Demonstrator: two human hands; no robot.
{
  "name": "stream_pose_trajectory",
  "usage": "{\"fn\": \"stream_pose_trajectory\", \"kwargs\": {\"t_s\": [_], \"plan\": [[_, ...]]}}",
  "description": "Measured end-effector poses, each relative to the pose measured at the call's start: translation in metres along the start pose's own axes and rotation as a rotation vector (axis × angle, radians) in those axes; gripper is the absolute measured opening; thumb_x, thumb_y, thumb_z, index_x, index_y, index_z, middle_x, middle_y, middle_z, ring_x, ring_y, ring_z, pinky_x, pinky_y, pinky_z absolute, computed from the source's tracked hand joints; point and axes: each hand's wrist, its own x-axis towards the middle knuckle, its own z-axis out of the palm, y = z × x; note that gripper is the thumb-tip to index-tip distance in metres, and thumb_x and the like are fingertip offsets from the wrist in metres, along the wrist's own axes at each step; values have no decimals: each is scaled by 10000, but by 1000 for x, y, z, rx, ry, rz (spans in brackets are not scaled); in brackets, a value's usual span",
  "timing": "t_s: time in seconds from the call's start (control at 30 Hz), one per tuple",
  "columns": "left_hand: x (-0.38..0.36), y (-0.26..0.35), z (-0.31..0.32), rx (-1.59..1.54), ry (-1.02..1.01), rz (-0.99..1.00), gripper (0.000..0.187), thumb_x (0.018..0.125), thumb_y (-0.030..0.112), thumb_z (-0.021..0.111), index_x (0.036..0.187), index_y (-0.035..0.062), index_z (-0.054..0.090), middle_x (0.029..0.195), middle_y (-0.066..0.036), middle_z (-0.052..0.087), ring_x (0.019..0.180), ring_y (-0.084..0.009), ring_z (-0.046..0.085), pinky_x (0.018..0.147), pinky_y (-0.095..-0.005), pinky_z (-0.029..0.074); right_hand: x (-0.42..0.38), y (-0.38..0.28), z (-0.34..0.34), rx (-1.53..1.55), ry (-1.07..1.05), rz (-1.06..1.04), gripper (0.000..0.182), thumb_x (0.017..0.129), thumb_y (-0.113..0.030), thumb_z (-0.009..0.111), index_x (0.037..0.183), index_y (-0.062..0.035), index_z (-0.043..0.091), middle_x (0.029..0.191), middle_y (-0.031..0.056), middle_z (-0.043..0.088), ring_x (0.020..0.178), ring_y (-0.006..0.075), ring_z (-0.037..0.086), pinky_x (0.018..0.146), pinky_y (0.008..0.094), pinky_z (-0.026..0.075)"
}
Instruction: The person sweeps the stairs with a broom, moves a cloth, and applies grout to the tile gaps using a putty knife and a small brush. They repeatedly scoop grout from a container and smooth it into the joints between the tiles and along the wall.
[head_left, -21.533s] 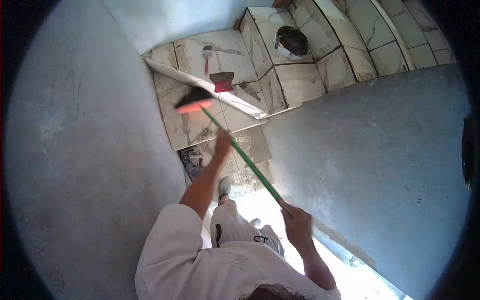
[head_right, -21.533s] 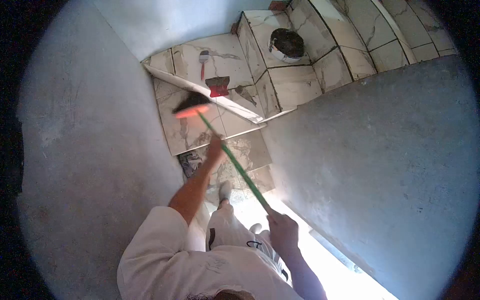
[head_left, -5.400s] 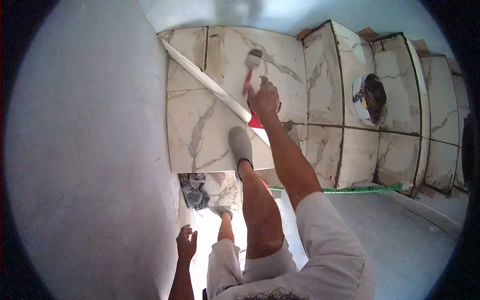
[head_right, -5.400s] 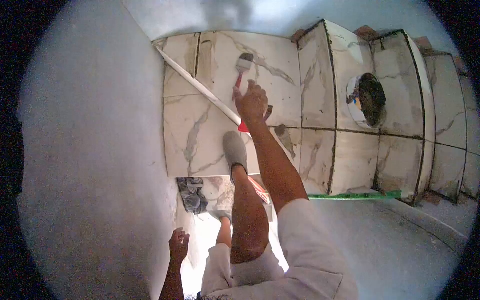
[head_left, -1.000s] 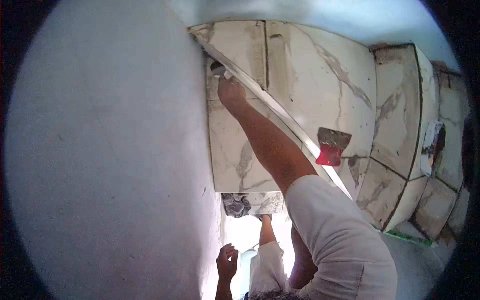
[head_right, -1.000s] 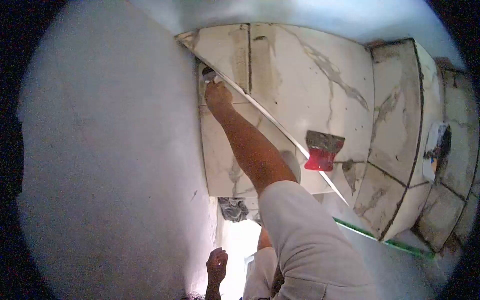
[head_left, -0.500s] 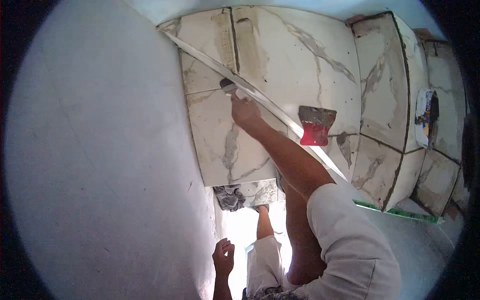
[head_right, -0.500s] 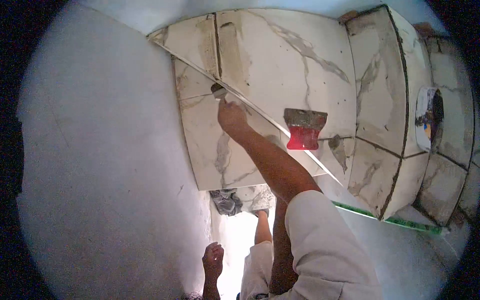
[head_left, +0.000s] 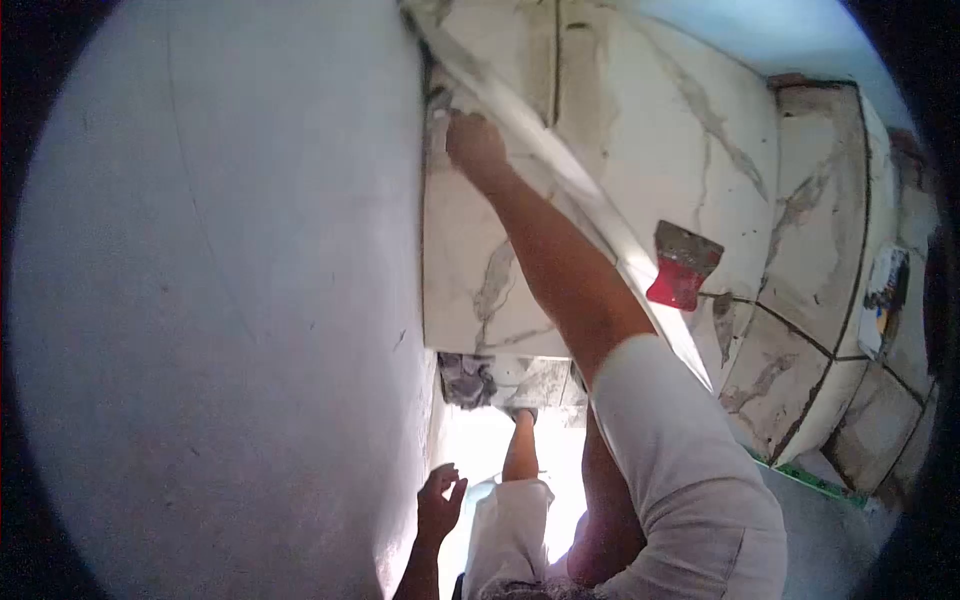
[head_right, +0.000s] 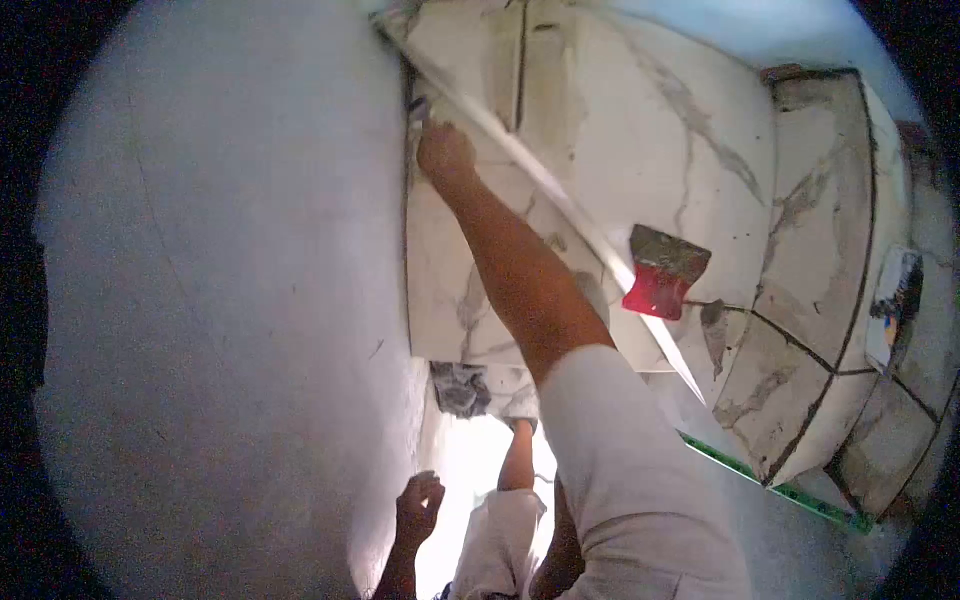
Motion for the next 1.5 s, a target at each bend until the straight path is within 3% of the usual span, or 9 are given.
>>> {"fn": "stream_pose_trajectory", "kwargs": {"t_s": [0.3, 0.47, 0.63, 0.77, 1.0, 1.1, 1.23, 1.4, 1.5], "plan": [[2, -2, -2, -81, 52, -30, 351, 822, 188, 650, 1100, 4, 539, 975, -180, 630, 929, -273, 627, 810, -371, 511, -251, -32, 23, 63, -834, -465, 400, 836, -134, 474, 1192, 47, 465, 786, 217, 602, 708, 341, 625, 625, 487, 508], [4, 1, -1, -92, 33, -55, 361, 810, 184, 663, 1095, -1, 539, 987, -189, 629, 940, -278, 624, 817, -377, 504, -143, -21, 3, -155, -168, -391, 146, 800, -136, 522, 900, -36, 556, 690, 110, 561, 679, 279, 604, 526, 390, 491], [1, -4, 6, -57, 0, -7, 373, 804, 177, 665, 1101, -6, 533, 996, -189, 629, 937, -283, 624, 825, -378, 500, -112, -18, 26, -218, -145, -311, 181, 816, -122, 487, 946, -6, 533, 768, 138, 599, 670, 274, 619, 532, 406, 502], [3, -3, 5, -41, -6, -4, 369, 805, 169, 665, 1100, -4, 527, 993, -181, 629, 931, -283, 625, 816, -377, 502, -250, -55, 22, -171, -932, -606, 330, 826, -139, 482, 1120, 9, 494, 888, 171, 566, 749, 324, 630, 574, 466, 507], [11, -12, 15, -35, 17, 77, 372, 801, 175, 668, 1103, 8, 530, 997, -170, 624, 915, -274, 625, 795, -372, 501, -135, -27, 12, -215, -177, -297, 197, 841, -196, 503, 918, -36, 589, 810, 159, 603, 635, 291, 635, 523, 423, 518], [12, -14, 19, -23, 4, 103, 376, 805, 191, 664, 1103, 5, 531, 1000, -172, 621, 910, -275, 624, 794, -367, 496, -193, -55, 33, -23, -451, -220, 193, 845, -171, 484, 931, -32, 588, 856, 172, 620, 688, 299, 649, 556, 421, 529], [5, -14, 20, -7, 18, 131, 373, 805, 183, 661, 1102, -1, 531, 1007, -169, 620, 918, -275, 621, 800, -365, 492, -294, -67, 15, -272, -741, -752, 204, 836, -148, 476, 972, -30, 572, 902, 188, 610, 795, 306, 645, 634, 445, 531], [-16, -37, 27, -25, 18, 79, 370, 796, 168, 669, 1100, 1, 539, 1010, -166, 621, 922, -272, 620, 807, -362, 491, -157, -38, 2, -356, -30, -479, 228, 782, -165, 573, 965, -33, 613, 742, 100, 619, 668, 245, 635, 559, 389, 521], [-30, -44, 35, -10, 13, 49, 373, 792, 172, 675, 1097, 1, 546, 1010, -165, 624, 921, -273, 620, 804, -361, 492, -85, -40, 3, -295, -95, -225, 180, 783, -165, 550, 868, -49, 658, 819, 135, 650, 764, 272, 660, 614, 383, 538]]}}
